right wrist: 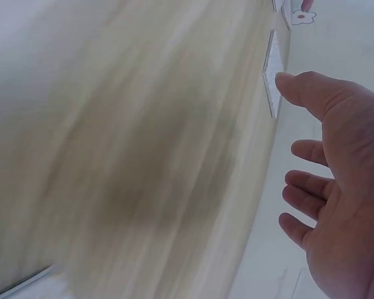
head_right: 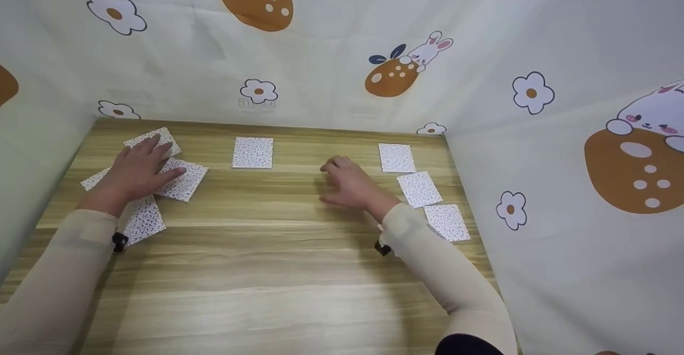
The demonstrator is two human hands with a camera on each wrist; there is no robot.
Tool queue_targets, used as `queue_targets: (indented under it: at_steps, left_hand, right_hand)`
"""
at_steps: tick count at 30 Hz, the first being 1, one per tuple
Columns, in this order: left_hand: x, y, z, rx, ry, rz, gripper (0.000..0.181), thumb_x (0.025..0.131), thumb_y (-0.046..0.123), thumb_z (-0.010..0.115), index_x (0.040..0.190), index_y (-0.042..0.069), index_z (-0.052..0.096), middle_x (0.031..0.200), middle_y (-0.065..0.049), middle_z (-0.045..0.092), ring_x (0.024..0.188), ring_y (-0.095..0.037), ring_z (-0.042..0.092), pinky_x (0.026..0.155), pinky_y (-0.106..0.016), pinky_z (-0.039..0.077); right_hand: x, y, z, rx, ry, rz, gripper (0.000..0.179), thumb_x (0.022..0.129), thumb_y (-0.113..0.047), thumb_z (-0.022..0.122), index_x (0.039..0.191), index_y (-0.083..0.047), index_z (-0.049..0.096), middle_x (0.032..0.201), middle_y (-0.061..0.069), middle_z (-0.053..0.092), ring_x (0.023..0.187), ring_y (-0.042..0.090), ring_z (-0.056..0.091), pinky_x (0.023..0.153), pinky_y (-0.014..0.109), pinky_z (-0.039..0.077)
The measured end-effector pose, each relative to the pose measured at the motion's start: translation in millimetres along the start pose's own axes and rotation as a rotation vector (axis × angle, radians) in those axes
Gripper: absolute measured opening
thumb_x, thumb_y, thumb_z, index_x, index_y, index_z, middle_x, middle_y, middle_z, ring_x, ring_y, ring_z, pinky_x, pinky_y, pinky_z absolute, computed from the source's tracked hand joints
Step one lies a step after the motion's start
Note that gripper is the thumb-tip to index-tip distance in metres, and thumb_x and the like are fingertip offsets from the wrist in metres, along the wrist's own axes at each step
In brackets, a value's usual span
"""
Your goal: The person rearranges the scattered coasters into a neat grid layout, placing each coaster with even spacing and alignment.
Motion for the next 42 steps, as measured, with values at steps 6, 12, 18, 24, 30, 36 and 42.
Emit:
queue_targets:
  at_steps: [6,12,18,24,30,36,42]
  left_hand:
    - [0.5,-0.2,2.4,0.008,-0.001,-0.001,0.102,0.109,0.072,0.046,0.171,-0.006,0.027,0.179,-0.036,0.007,0.165,-0.056,0.006,0.130,-0.077,0.001]
    - [0.8,-0.7,1.3,0.004,0.015,0.002,0.102,0.109,0.073,0.045,0.171,-0.006,0.027,0.179,-0.036,0.007,0.165,-0.056,0.006,0.129,-0.078,0.001]
    - [-0.5,-1.9,2.5,0.001,0.013,0.002,0.103,0.109,0.074,0.044,0.171,-0.006,0.026,0.179,-0.036,0.007,0.165,-0.055,0.005,0.129,-0.079,-0.001]
    - [-1.7,-0.5,2.0,-0.007,0.012,0.004,0.102,0.109,0.073,0.045,0.171,-0.006,0.026,0.179,-0.036,0.006,0.165,-0.055,0.004,0.129,-0.078,0.000]
    - [-0.8,0.7,2.4,-0.016,0.002,-0.001,0.103,0.109,0.073,0.044,0.171,-0.007,0.026,0.179,-0.036,0.006,0.165,-0.056,0.005,0.129,-0.078,-0.001]
    - [2.1,0.3,2.6,-0.021,0.001,-0.005,0.103,0.109,0.075,0.044,0.172,-0.006,0.026,0.179,-0.035,0.005,0.166,-0.055,0.004,0.129,-0.079,-0.001]
    - [2.7,0.9,1.6,-0.025,0.004,-0.007,0.103,0.109,0.074,0.045,0.172,-0.006,0.026,0.179,-0.035,0.005,0.166,-0.054,0.003,0.129,-0.078,-0.002]
  right_hand:
    - [-52.3,11.3,-3.3,-0.005,0.044,0.028,0.070,0.092,-0.030,0.089,0.147,0.004,0.062,0.148,0.020,0.060,0.140,0.042,0.054,0.121,0.057,0.045]
    - [-90.2,22.5,-11.5,0.003,0.078,0.099,0.071,0.093,-0.030,0.090,0.149,0.001,0.061,0.148,0.019,0.059,0.140,0.042,0.055,0.119,0.059,0.047]
    - [-125.4,33.4,-17.6,-0.014,0.097,0.172,0.076,0.093,-0.032,0.091,0.152,0.003,0.058,0.147,0.020,0.059,0.139,0.043,0.057,0.116,0.062,0.049]
    - [-155.6,44.5,-21.7,0.009,0.112,0.277,0.080,0.096,-0.044,0.088,0.153,0.003,0.057,0.150,0.023,0.058,0.139,0.046,0.057,0.115,0.065,0.049]
    - [-175.9,54.0,-21.8,0.032,0.139,0.350,0.080,0.096,-0.046,0.088,0.151,0.004,0.058,0.148,0.024,0.060,0.138,0.049,0.058,0.113,0.068,0.049]
    - [-186.5,54.5,-23.5,0.046,0.130,0.409,0.083,0.096,-0.049,0.087,0.151,0.005,0.058,0.151,0.029,0.059,0.140,0.053,0.055,0.114,0.071,0.046]
    - [-190.1,53.3,-20.5,0.045,0.097,0.454,0.085,0.095,-0.052,0.086,0.150,0.006,0.058,0.149,0.032,0.058,0.137,0.054,0.057,0.113,0.071,0.048]
Point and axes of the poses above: each hand's wrist, its own x-axis towards the middle knuckle, its own z-axis out of the palm, y = z × x, the point moved 3 cm from there along x, towards the middle knuckle
